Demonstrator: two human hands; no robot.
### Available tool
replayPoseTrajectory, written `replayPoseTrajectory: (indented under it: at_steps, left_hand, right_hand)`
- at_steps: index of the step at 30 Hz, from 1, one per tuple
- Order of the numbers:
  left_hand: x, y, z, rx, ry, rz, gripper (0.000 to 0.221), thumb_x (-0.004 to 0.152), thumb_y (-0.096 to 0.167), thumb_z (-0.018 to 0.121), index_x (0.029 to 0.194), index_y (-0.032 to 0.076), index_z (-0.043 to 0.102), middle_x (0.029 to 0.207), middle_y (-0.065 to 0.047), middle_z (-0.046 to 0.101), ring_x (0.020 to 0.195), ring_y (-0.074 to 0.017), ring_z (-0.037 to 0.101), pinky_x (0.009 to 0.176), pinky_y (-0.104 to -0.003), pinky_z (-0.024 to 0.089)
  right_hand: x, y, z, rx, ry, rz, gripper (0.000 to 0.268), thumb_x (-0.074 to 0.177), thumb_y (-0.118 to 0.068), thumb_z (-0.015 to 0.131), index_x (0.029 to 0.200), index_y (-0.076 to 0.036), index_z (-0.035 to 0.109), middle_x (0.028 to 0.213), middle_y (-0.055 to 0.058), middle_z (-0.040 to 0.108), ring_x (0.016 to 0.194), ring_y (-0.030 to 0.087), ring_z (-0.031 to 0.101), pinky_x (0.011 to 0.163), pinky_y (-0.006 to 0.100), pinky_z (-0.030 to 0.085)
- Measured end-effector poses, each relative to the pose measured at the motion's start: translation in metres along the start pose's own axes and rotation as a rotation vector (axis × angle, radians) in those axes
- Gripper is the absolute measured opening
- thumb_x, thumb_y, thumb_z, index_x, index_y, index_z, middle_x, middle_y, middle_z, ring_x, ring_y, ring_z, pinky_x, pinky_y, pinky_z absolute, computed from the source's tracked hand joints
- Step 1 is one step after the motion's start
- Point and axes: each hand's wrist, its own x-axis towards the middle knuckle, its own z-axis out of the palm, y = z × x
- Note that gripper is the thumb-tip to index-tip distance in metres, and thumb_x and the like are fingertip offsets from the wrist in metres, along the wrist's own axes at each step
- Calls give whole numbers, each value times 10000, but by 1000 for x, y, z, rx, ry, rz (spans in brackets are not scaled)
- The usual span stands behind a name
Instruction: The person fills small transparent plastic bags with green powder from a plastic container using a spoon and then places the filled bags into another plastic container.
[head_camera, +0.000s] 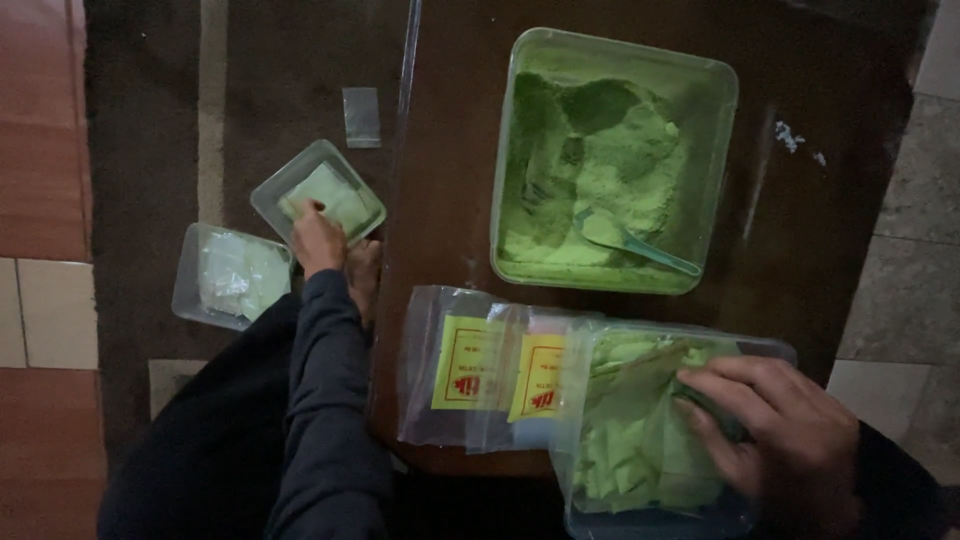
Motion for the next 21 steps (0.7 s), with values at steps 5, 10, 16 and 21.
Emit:
replayPoseTrajectory:
  at_steps: [5, 10, 16, 21]
  left_hand:
    - [30, -53, 40, -97, 233, 110, 202, 889, 217, 715, 1075, 140, 696, 936, -143, 710, 897, -351, 687, 749, -450, 539]
    - [42, -40, 5, 37, 312, 310, 274, 930, 189, 611, 902, 197, 884, 1190, -122, 635, 1032, -375, 624, 941, -448, 518]
    - [71, 53, -116, -305, 365, -73, 305, 840, 400, 706, 1075, 228, 797, 1070, -100, 792, 948, -353, 736, 812, -506, 547]
    - [-54, 221, -268, -1274, 209, 375, 356, 968, 206, 666, 1309, 109, 702, 1177, -119, 780, 950, -230, 781, 681, -307, 642]
  right_hand:
    - [-1, -7, -4, -61, -27, 43, 249, 867, -250, 814, 1111, -206, 784, 1101, 7, 733, 936, 197, 699, 838, 328, 541]
    - [9, -14, -14, -7, 48, -42, 196, 904, -202, 807, 1088, -136, 786, 1071, 43, 744, 923, 215, 705, 846, 344, 552]
    - [3, -18, -18, 54, 154, -84, 188, 910, -129, 818, 1093, -106, 783, 1101, 80, 747, 948, 242, 715, 851, 367, 558]
    - [-7, -6, -11, 186, 294, -134, 166, 916, -121, 812, 1069, -91, 755, 1098, 89, 734, 926, 242, 716, 824, 355, 561]
